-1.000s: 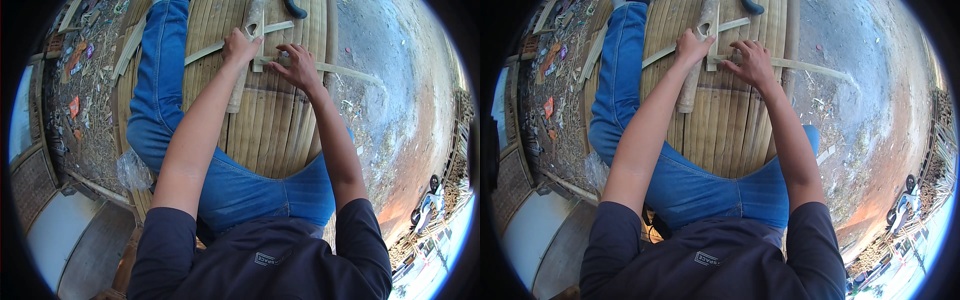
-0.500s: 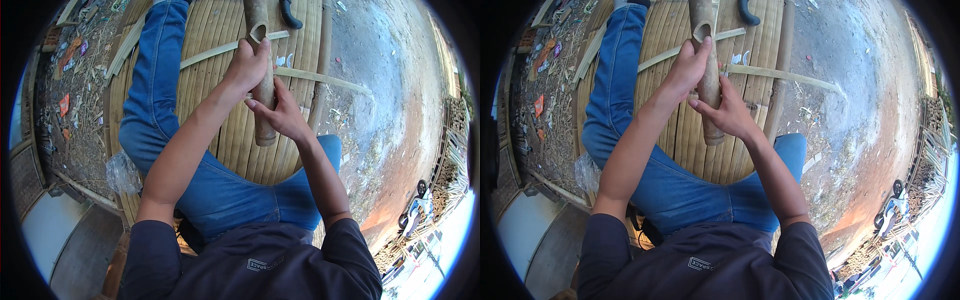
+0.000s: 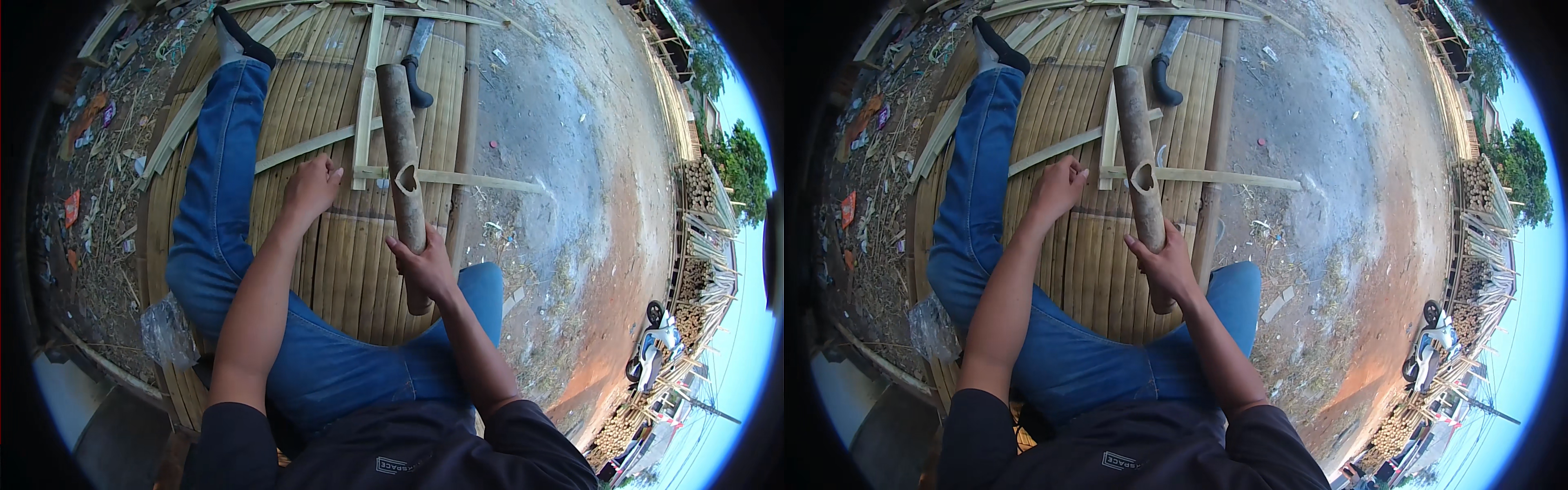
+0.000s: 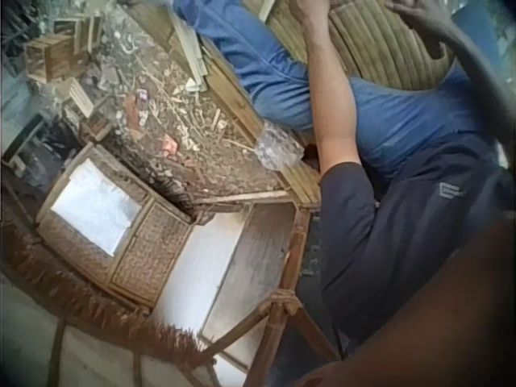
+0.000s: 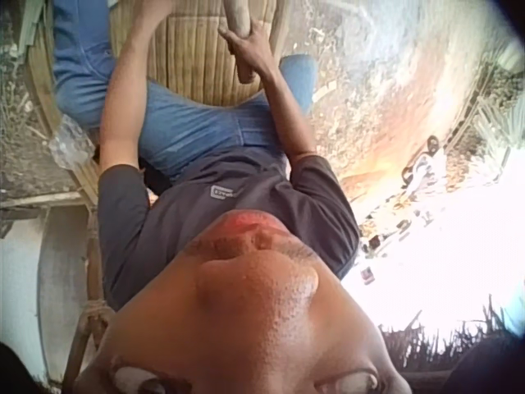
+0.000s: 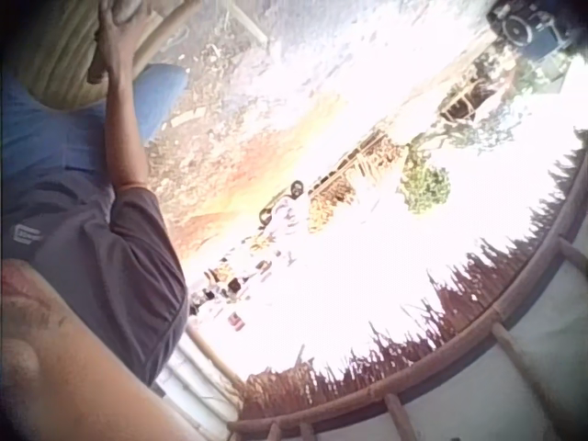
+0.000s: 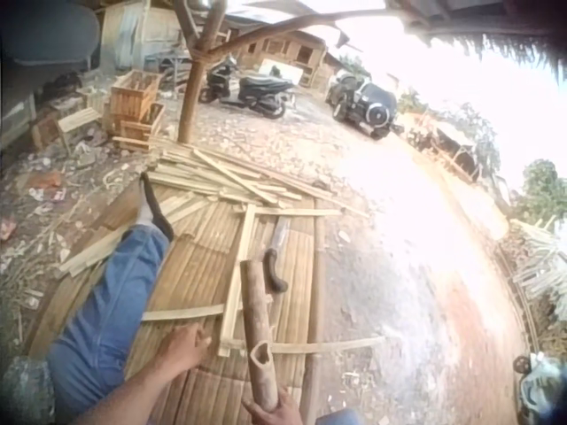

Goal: The person assembles a bamboo frame by fitting thin strips into pre-cut slots on a bamboo pole. They use a knife to trim the strips and secure the components together by hand.

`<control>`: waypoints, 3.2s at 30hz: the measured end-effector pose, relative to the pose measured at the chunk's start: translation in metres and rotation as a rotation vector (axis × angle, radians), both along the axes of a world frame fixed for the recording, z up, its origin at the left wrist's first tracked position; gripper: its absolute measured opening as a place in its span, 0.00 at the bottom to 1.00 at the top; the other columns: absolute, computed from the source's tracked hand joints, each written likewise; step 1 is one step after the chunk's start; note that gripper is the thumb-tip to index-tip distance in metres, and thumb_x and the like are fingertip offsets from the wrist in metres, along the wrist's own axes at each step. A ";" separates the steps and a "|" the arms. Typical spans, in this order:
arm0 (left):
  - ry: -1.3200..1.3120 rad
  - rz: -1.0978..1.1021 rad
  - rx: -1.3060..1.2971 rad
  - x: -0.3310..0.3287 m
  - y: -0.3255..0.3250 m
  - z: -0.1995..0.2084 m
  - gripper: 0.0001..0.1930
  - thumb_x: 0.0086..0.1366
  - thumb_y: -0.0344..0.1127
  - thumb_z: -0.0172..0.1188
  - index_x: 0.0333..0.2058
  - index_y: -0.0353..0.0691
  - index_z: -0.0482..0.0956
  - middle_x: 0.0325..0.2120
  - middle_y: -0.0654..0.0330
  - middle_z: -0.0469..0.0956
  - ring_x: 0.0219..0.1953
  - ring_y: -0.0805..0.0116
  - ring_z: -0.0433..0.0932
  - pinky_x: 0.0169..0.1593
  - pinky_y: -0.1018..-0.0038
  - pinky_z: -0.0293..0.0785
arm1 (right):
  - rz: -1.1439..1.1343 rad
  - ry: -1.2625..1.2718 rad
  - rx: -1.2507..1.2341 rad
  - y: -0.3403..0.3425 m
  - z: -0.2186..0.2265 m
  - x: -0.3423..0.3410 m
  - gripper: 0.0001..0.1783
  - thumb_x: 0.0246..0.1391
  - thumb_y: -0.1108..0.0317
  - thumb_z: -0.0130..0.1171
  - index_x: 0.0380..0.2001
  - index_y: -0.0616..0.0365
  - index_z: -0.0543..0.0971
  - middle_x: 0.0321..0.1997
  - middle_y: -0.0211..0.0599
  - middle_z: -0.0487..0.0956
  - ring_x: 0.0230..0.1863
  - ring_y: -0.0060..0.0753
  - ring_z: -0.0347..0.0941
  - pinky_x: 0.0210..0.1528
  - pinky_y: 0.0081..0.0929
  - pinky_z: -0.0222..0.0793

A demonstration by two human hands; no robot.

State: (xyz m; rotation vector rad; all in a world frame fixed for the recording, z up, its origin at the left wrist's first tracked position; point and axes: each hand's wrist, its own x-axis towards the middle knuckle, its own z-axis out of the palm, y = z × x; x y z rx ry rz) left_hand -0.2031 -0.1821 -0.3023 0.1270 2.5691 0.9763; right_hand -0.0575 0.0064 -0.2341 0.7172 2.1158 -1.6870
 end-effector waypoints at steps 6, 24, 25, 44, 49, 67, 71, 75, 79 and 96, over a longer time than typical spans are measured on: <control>0.055 -0.002 -0.039 -0.005 0.009 -0.013 0.12 0.62 0.42 0.61 0.34 0.38 0.80 0.31 0.48 0.82 0.38 0.47 0.81 0.42 0.56 0.76 | -0.003 -0.073 -0.022 -0.003 -0.034 0.010 0.23 0.55 0.62 0.65 0.46 0.63 0.68 0.24 0.31 0.73 0.22 0.22 0.71 0.24 0.25 0.71; -0.015 0.067 0.231 -0.010 0.016 -0.037 0.14 0.64 0.41 0.61 0.35 0.32 0.80 0.19 0.53 0.81 0.15 0.64 0.80 0.26 0.69 0.76 | 0.043 -0.021 0.108 -0.006 -0.067 0.016 0.24 0.54 0.59 0.66 0.46 0.65 0.72 0.29 0.35 0.76 0.26 0.24 0.73 0.29 0.26 0.72; -0.038 0.068 0.239 -0.010 0.016 -0.035 0.14 0.64 0.40 0.61 0.35 0.31 0.80 0.19 0.53 0.81 0.16 0.65 0.80 0.26 0.69 0.76 | 0.054 -0.016 0.128 -0.006 -0.065 0.016 0.25 0.53 0.59 0.67 0.46 0.65 0.72 0.30 0.36 0.77 0.27 0.24 0.74 0.30 0.26 0.72; -0.210 0.112 0.420 -0.012 0.015 -0.046 0.11 0.63 0.35 0.63 0.35 0.31 0.79 0.22 0.55 0.81 0.19 0.70 0.82 0.19 0.77 0.73 | 0.032 0.029 0.159 -0.006 -0.064 0.016 0.28 0.52 0.59 0.67 0.47 0.65 0.68 0.33 0.51 0.79 0.29 0.38 0.79 0.30 0.34 0.76; -0.170 0.095 0.401 -0.012 0.013 -0.047 0.10 0.61 0.34 0.64 0.34 0.31 0.78 0.20 0.57 0.81 0.18 0.71 0.81 0.19 0.76 0.73 | 0.168 0.096 0.353 -0.006 -0.063 0.013 0.26 0.54 0.59 0.64 0.47 0.65 0.67 0.34 0.58 0.79 0.32 0.53 0.79 0.36 0.42 0.75; -0.187 0.155 0.492 -0.010 0.015 -0.048 0.13 0.60 0.38 0.67 0.32 0.33 0.79 0.16 0.58 0.80 0.16 0.73 0.80 0.18 0.78 0.70 | 0.260 0.065 0.632 -0.031 -0.051 0.013 0.25 0.59 0.56 0.57 0.41 0.68 0.62 0.27 0.70 0.76 0.32 0.73 0.74 0.34 0.57 0.70; 0.030 0.063 0.292 -0.008 0.014 -0.059 0.12 0.60 0.39 0.65 0.33 0.34 0.81 0.19 0.54 0.81 0.16 0.68 0.80 0.28 0.69 0.76 | 0.208 0.060 0.551 -0.034 -0.041 0.010 0.24 0.58 0.58 0.58 0.40 0.69 0.62 0.28 0.71 0.76 0.34 0.73 0.74 0.34 0.56 0.70; 0.029 -0.012 0.188 0.001 0.018 -0.044 0.16 0.54 0.41 0.69 0.33 0.34 0.81 0.26 0.54 0.83 0.28 0.62 0.83 0.37 0.67 0.77 | 0.280 0.048 0.647 -0.024 -0.048 0.010 0.23 0.58 0.59 0.58 0.40 0.69 0.62 0.29 0.71 0.76 0.34 0.73 0.74 0.35 0.54 0.71; 0.046 0.091 0.111 0.013 0.024 -0.039 0.20 0.51 0.42 0.71 0.39 0.36 0.80 0.28 0.55 0.82 0.34 0.58 0.81 0.40 0.64 0.77 | 0.255 0.005 0.569 -0.021 -0.052 0.007 0.23 0.58 0.59 0.59 0.39 0.68 0.62 0.29 0.72 0.76 0.35 0.73 0.74 0.36 0.54 0.70; 0.545 0.028 0.119 0.027 0.029 -0.066 0.14 0.52 0.42 0.69 0.40 0.56 0.84 0.41 0.67 0.74 0.48 0.64 0.71 0.49 0.63 0.64 | 0.206 -0.029 0.399 -0.019 -0.054 0.005 0.24 0.59 0.55 0.58 0.40 0.67 0.64 0.34 0.69 0.77 0.36 0.65 0.77 0.36 0.50 0.72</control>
